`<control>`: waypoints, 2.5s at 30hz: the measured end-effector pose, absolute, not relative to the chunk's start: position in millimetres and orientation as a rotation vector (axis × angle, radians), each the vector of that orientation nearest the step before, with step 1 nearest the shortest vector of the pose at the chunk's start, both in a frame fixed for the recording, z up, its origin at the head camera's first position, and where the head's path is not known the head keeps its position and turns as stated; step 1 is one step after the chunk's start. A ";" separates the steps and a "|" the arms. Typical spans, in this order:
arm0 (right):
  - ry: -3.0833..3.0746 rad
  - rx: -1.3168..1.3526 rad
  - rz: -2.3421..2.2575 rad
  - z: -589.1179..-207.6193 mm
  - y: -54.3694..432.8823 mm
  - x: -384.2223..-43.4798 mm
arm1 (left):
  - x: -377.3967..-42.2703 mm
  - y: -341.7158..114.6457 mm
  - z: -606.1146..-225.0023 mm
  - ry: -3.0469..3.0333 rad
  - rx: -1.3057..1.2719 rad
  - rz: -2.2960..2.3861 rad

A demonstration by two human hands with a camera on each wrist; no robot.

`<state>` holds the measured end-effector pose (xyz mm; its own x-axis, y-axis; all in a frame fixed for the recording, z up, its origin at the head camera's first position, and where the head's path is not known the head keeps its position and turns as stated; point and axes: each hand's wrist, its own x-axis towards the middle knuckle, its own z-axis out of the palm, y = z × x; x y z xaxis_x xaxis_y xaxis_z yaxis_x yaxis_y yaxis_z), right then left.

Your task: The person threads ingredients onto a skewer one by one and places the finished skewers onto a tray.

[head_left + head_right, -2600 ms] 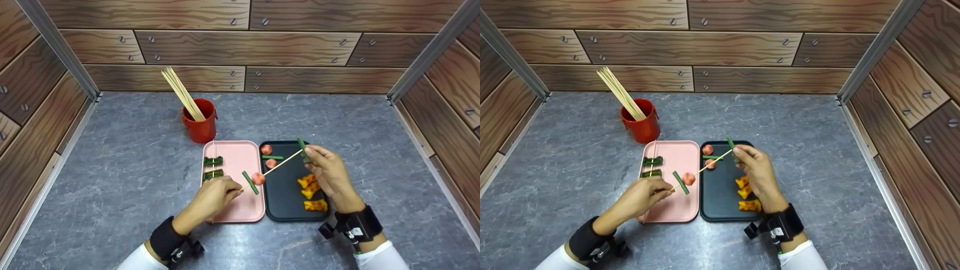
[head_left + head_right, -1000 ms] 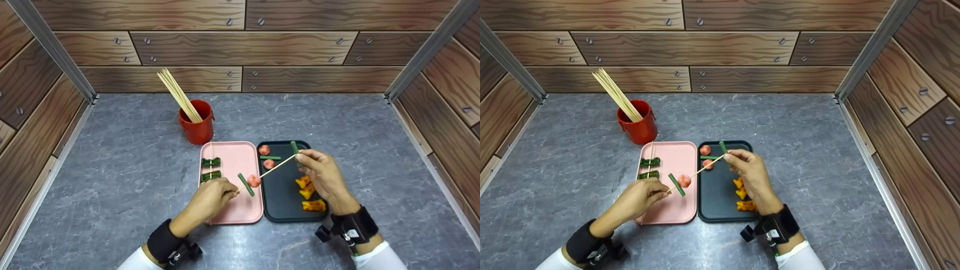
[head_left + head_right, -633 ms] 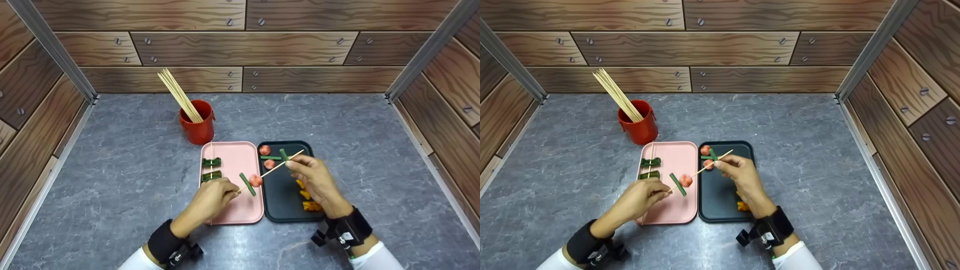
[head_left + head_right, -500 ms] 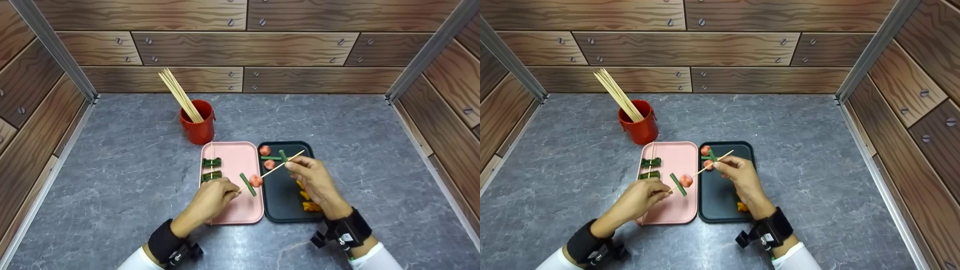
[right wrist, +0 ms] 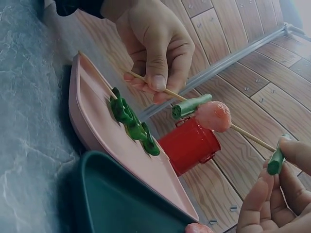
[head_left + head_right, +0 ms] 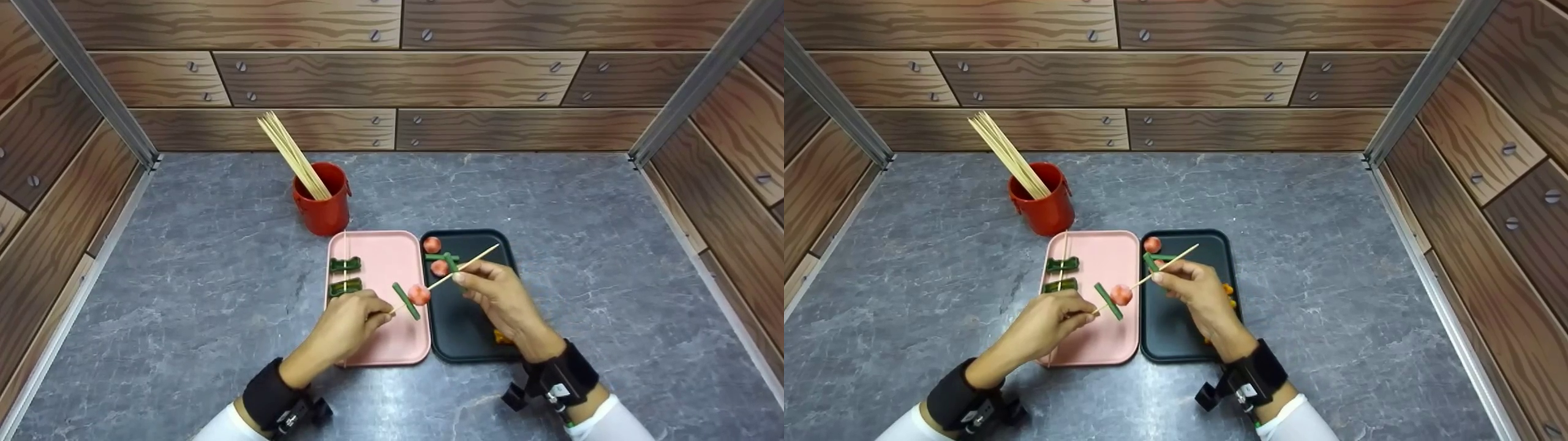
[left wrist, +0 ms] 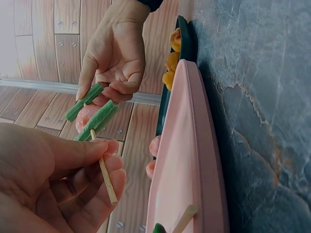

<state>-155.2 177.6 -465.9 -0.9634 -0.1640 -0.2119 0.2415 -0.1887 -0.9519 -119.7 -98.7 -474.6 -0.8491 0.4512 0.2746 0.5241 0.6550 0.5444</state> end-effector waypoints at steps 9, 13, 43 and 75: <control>1.782 0.020 -2.184 -473.0 171.0 -150.8 | -118.8 -98.4 -474.3 -2.730 -0.846 -0.957; 1.783 0.005 -2.165 -475.0 168.7 -149.0 | -118.7 -98.1 -474.3 -2.723 -0.863 -0.954; 1.939 -0.210 -1.980 -478.2 177.2 -159.1 | -119.5 -97.0 -472.7 -2.729 -0.790 -0.992; 3.024 -0.324 -1.062 -495.6 165.1 -181.7 | -122.3 -100.2 -470.7 -2.736 -0.771 -1.010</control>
